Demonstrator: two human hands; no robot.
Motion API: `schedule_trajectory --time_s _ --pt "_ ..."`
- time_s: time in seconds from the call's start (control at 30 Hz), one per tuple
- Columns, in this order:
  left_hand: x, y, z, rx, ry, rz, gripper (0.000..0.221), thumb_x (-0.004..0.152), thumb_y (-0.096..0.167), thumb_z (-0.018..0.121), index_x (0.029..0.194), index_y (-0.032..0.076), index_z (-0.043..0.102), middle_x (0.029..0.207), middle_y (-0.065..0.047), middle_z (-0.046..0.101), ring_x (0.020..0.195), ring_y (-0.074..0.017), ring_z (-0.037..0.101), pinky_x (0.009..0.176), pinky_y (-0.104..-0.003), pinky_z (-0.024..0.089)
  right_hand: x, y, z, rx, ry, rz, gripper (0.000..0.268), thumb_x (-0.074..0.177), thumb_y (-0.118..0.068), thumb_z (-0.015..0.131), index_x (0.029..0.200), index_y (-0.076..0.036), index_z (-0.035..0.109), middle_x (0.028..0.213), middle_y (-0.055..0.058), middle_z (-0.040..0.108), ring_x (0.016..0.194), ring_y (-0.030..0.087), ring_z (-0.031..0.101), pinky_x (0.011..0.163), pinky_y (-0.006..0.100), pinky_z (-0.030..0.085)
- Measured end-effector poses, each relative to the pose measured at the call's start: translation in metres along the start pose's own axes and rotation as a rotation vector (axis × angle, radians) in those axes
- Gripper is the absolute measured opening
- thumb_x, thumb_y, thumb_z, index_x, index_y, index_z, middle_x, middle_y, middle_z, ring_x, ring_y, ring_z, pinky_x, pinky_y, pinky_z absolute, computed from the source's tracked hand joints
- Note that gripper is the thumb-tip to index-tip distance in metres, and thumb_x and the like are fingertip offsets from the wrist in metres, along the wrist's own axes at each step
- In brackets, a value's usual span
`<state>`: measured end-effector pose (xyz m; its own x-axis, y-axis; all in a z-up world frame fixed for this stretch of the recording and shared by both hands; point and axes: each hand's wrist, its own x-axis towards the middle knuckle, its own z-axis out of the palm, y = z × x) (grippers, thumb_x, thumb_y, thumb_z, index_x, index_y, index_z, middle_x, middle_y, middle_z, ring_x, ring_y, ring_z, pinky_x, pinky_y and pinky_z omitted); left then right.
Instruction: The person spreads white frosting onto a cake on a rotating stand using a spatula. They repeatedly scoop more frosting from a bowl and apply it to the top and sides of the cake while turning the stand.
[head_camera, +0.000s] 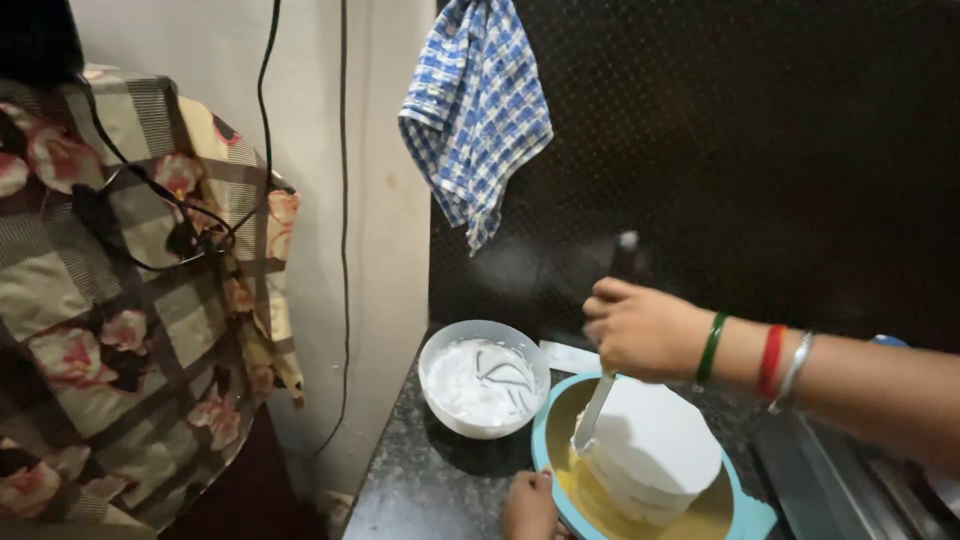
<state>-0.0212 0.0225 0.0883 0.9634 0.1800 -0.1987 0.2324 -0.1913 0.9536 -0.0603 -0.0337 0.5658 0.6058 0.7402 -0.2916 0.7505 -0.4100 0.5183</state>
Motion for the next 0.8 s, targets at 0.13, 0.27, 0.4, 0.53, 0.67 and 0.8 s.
schedule_trajectory --time_s 0.13,0.27,0.4,0.53,0.67,0.8 --pt "-0.036 0.042 -0.023 0.019 -0.074 0.006 0.034 0.092 0.042 0.07 0.1 0.009 0.071 0.093 -0.019 0.077 0.078 -0.0351 0.075 0.073 -0.05 0.059 0.001 -0.031 0.014 -0.207 -0.029 -0.074 0.027 0.085 -0.028 0.062 0.069 -0.014 0.078 0.087 0.003 0.069 0.103 0.025 0.056 0.102 0.041 0.034" --pt "-0.068 0.099 -0.066 -0.252 -0.278 -0.311 0.029 0.099 0.029 0.063 0.119 0.01 0.057 0.089 -0.024 0.075 0.06 -0.0378 0.075 0.048 -0.048 0.061 0.003 -0.038 0.029 -0.367 0.124 -0.225 0.033 0.076 -0.033 0.06 0.06 -0.01 0.077 0.091 0.01 0.073 0.111 0.028 0.058 0.112 0.044 0.029" --pt "-0.076 0.105 -0.074 -0.19 -0.277 -0.252 0.03 0.098 0.032 0.064 0.117 0.009 0.062 0.089 -0.02 0.078 0.061 -0.0337 0.077 0.047 -0.045 0.064 0.007 -0.042 0.04 -0.247 -0.02 -0.073 0.03 0.079 -0.03 0.059 0.065 -0.01 0.077 0.093 0.012 0.071 0.114 0.032 0.056 0.114 0.046 0.025" --pt "-0.054 0.085 -0.056 -0.126 -0.229 -0.278 0.029 0.097 0.032 0.065 0.119 0.013 0.06 0.09 -0.019 0.077 0.062 -0.0332 0.077 0.049 -0.045 0.064 0.009 -0.056 0.045 -0.321 -0.22 -0.079 0.032 0.091 -0.028 0.057 0.075 -0.007 0.077 0.09 0.016 0.073 0.111 0.035 0.058 0.123 0.051 0.018" --pt "-0.073 0.104 -0.076 -0.011 -0.192 -0.142 0.027 0.097 0.036 0.066 0.112 0.013 0.067 0.092 -0.019 0.078 0.066 -0.0336 0.075 0.053 -0.044 0.061 0.015 -0.038 0.049 -0.469 0.074 -0.275 0.031 0.076 -0.03 0.061 0.063 -0.008 0.078 0.089 0.009 0.073 0.115 0.027 0.058 0.117 0.046 0.023" --pt "-0.084 0.125 -0.089 -0.193 -0.278 -0.304 0.028 0.097 0.029 0.065 0.114 0.007 0.062 0.098 -0.02 0.076 0.068 -0.0374 0.078 0.051 -0.048 0.066 0.03 -0.028 0.048 -0.405 -0.158 0.005 0.03 0.087 -0.027 0.058 0.069 -0.011 0.077 0.087 0.007 0.072 0.109 0.028 0.058 0.118 0.045 0.023"
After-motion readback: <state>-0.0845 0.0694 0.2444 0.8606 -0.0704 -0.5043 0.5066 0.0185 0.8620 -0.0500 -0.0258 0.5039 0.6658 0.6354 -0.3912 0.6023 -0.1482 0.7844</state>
